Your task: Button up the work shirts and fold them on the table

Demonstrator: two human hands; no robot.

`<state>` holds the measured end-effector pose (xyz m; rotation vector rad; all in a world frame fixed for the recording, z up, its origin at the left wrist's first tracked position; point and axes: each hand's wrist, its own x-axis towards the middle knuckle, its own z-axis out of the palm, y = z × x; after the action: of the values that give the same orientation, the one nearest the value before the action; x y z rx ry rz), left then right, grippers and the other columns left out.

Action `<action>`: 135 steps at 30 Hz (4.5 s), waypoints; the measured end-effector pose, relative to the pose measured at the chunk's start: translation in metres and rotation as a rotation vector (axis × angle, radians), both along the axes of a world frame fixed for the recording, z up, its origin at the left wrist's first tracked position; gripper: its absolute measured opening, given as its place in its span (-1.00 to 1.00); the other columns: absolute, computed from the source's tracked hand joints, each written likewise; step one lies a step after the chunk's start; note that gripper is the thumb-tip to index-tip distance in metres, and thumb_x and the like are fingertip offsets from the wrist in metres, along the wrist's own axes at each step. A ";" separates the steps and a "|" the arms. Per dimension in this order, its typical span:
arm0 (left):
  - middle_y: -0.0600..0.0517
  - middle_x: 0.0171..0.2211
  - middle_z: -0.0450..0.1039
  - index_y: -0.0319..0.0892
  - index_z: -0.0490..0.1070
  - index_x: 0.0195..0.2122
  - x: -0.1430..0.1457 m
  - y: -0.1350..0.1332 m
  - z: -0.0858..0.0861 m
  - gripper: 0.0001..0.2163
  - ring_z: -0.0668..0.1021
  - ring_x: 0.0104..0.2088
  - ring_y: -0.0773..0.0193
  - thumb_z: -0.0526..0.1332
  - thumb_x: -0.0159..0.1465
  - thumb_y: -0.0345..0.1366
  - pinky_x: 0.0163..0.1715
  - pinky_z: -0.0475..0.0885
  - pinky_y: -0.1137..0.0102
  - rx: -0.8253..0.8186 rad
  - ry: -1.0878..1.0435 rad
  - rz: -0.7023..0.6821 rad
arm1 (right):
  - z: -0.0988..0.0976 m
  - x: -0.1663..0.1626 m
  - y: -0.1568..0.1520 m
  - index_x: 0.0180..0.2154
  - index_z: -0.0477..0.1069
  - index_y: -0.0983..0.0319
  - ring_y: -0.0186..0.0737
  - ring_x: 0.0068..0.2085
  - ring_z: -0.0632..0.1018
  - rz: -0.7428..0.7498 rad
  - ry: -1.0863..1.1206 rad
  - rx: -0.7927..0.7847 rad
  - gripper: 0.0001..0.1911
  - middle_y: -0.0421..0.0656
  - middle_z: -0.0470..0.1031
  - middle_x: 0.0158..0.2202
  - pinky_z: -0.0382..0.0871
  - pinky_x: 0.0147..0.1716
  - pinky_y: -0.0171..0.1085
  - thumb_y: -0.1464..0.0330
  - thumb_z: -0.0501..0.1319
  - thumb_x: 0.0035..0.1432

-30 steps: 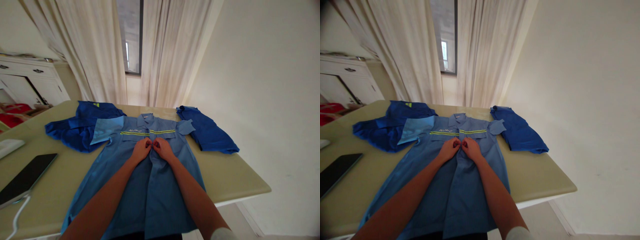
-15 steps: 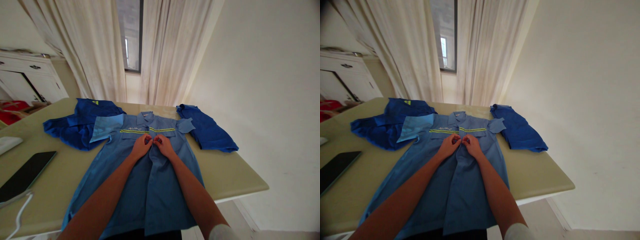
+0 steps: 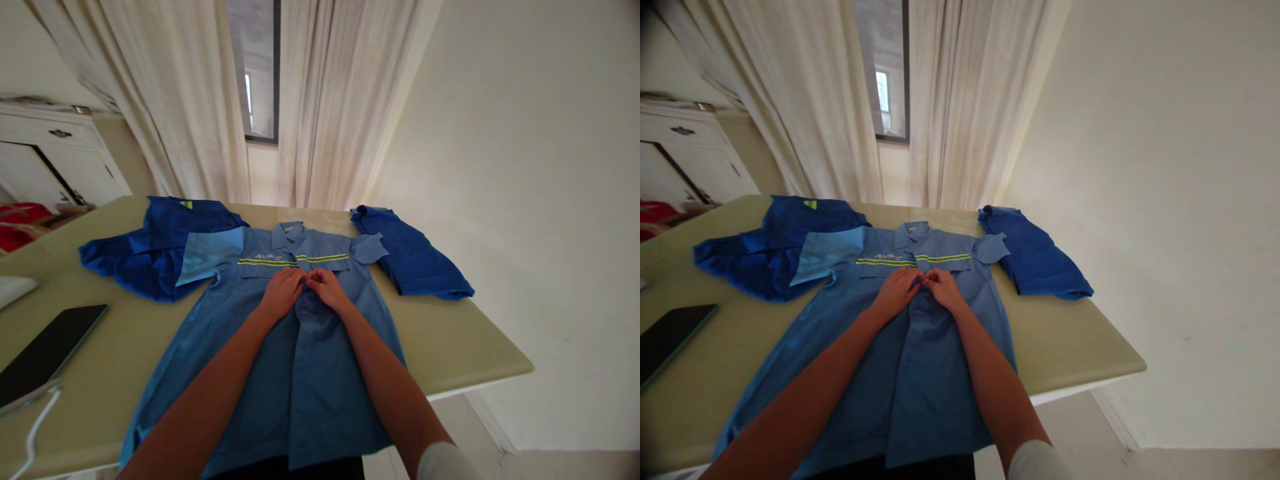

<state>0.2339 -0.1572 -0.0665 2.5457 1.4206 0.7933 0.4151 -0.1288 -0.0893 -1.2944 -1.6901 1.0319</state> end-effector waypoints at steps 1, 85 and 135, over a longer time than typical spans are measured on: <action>-0.07 -0.08 0.56 -0.10 0.45 -0.03 0.001 -0.002 0.001 -0.80 0.51 -0.04 0.05 0.17 0.35 -0.37 0.00 0.36 0.21 0.010 0.038 0.023 | 0.000 -0.001 0.000 -0.34 0.50 0.24 -0.32 -0.43 0.44 -0.010 -0.018 -0.011 -0.87 -0.26 0.49 -0.46 0.29 -0.43 -0.38 0.30 0.29 0.10; 0.00 -0.19 0.54 -0.08 0.44 -0.09 0.010 -0.027 -0.005 -0.85 0.56 -0.15 0.17 0.11 0.40 -0.28 -0.10 0.44 0.30 -0.124 -0.218 0.030 | 0.025 0.012 -0.018 -0.36 0.49 0.23 -0.34 -0.48 0.45 0.059 -0.004 -0.136 -0.75 -0.22 0.46 -0.49 0.31 -0.50 -0.40 0.20 0.20 0.24; -0.07 -0.18 0.51 -0.12 0.38 -0.13 0.003 -0.033 0.005 -0.85 0.53 -0.10 0.10 0.04 0.40 -0.40 -0.09 0.40 0.29 -0.086 0.124 0.010 | 0.034 0.013 -0.030 -0.50 0.45 0.25 -0.33 -0.58 0.49 0.186 -0.169 -0.037 -0.76 -0.24 0.46 -0.63 0.32 -0.53 -0.40 0.35 0.19 0.22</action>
<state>0.2370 -0.1903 -0.0616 2.5639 1.4690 0.5715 0.4283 -0.1593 -0.0557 -1.2966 -1.9580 1.0900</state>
